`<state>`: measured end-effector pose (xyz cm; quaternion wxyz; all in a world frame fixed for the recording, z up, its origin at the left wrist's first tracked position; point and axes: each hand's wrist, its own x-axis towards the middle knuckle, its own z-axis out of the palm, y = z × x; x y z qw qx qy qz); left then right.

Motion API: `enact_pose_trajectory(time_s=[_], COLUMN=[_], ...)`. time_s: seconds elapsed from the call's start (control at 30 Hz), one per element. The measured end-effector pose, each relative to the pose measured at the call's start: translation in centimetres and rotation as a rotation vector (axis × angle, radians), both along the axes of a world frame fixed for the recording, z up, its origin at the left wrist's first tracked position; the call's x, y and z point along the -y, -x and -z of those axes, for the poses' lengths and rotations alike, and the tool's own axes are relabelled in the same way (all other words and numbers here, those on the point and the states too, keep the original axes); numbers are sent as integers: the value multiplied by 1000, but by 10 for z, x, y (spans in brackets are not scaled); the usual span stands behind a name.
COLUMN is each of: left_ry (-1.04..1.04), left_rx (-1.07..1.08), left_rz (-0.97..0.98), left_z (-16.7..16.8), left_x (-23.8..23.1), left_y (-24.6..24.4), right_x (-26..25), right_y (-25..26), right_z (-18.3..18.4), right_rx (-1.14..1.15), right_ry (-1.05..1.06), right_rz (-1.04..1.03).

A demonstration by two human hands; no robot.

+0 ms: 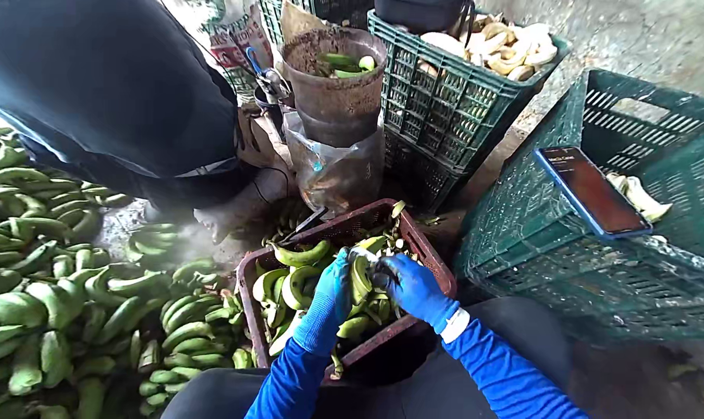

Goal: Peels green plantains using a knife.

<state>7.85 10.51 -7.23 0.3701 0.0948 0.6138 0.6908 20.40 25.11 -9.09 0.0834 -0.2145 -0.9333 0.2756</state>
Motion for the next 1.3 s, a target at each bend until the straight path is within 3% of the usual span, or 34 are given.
enact_pose_trajectory(time_s=[0.1,0.23,0.37,0.43,0.5,0.63,0.77,0.97,1.1,1.2,1.3], left_ry=[12,-196,-237,-195,-172,-152,-175,-156,-166,-162,-199], left_rx=[-36,141,181,182,177,207,194,165,135,102,198], left_rz=[29,89,11,-54,-67,2,155,-66,-212,-133,130], left_z=[4,0,0,-1,-2,-1,0,11,22,18,14], left_x=[-1,6,7,6,5,2,5,1,-3,1,3], left_y=[2,16,23,19,12,3,8,20,22,17,6], right_x=[-37,-55,-9,16,26,-13,-56,-10,21,25,-2], right_y=[4,-7,-18,-21,-17,3,2,-9,-13,-8,3], right_z=[-5,-16,-18,-10,-2,-6,-16,-14,-4,-3,-3], right_rx=[138,115,-199,-202,-139,-128,-31,-46,-163,-160,-161], right_ry=[51,71,62,73,54,-75,28,119,215,205,58], right_rz=[233,403,62,-123,-141,191,458,281,-31,-103,95])
